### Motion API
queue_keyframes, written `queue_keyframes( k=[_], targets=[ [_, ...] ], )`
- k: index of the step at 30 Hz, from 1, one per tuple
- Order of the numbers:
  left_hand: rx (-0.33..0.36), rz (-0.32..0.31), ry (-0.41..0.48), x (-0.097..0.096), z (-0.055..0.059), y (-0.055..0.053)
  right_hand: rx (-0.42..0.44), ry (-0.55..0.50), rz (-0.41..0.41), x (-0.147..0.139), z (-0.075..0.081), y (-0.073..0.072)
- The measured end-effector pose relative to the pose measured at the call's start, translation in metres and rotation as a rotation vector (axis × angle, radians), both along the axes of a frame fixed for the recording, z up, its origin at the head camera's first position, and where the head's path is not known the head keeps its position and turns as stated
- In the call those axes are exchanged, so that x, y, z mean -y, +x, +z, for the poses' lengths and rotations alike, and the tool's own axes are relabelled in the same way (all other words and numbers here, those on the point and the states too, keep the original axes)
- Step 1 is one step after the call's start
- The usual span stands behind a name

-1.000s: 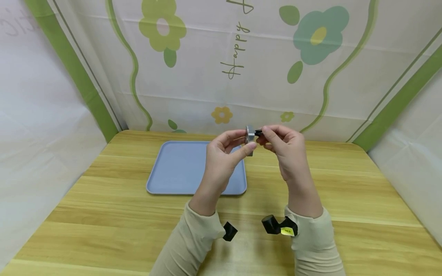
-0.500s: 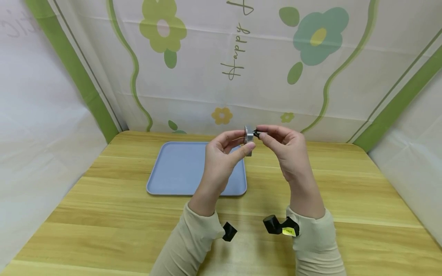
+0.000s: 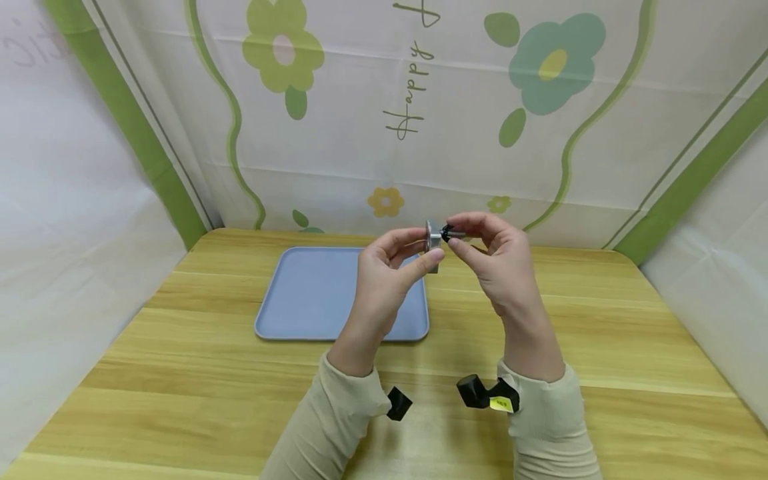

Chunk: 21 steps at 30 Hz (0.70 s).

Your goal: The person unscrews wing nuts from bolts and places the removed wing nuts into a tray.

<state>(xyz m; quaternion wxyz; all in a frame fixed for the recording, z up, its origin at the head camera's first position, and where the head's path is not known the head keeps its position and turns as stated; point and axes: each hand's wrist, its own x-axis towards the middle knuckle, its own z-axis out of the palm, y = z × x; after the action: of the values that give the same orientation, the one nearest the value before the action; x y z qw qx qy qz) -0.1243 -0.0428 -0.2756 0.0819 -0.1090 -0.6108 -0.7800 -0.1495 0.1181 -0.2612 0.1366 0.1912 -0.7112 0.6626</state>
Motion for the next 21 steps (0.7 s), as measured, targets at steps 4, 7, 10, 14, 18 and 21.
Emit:
queue_keyframes(
  k=[4, 7, 10, 14, 18, 21],
  targets=[
    [-0.001, -0.005, 0.001, 0.0000, -0.0003, -0.0003, -0.020, 0.005, -0.001, 0.0006, -0.0002, 0.0000],
    [0.000, -0.006, -0.003, 0.0004, 0.0000, 0.0001, -0.033, -0.035, 0.003, 0.0011, -0.0002, 0.0003],
    [0.003, -0.009, -0.006, 0.0009, 0.0001, 0.0002, -0.017, -0.117, -0.006, 0.0013, 0.0001, 0.0006],
    [0.006, -0.012, -0.012, 0.0014, 0.0003, 0.0006, 0.060, -0.184, -0.062, -0.0005, 0.0006, 0.0005],
    [0.006, -0.012, -0.020, 0.0017, 0.0007, 0.0012, 0.133, -0.195, -0.078, -0.0018, 0.0013, -0.0001],
    [0.007, -0.010, -0.017, 0.0017, 0.0010, 0.0010, 0.153, -0.214, -0.041, -0.0008, 0.0016, 0.0002]
  ],
)
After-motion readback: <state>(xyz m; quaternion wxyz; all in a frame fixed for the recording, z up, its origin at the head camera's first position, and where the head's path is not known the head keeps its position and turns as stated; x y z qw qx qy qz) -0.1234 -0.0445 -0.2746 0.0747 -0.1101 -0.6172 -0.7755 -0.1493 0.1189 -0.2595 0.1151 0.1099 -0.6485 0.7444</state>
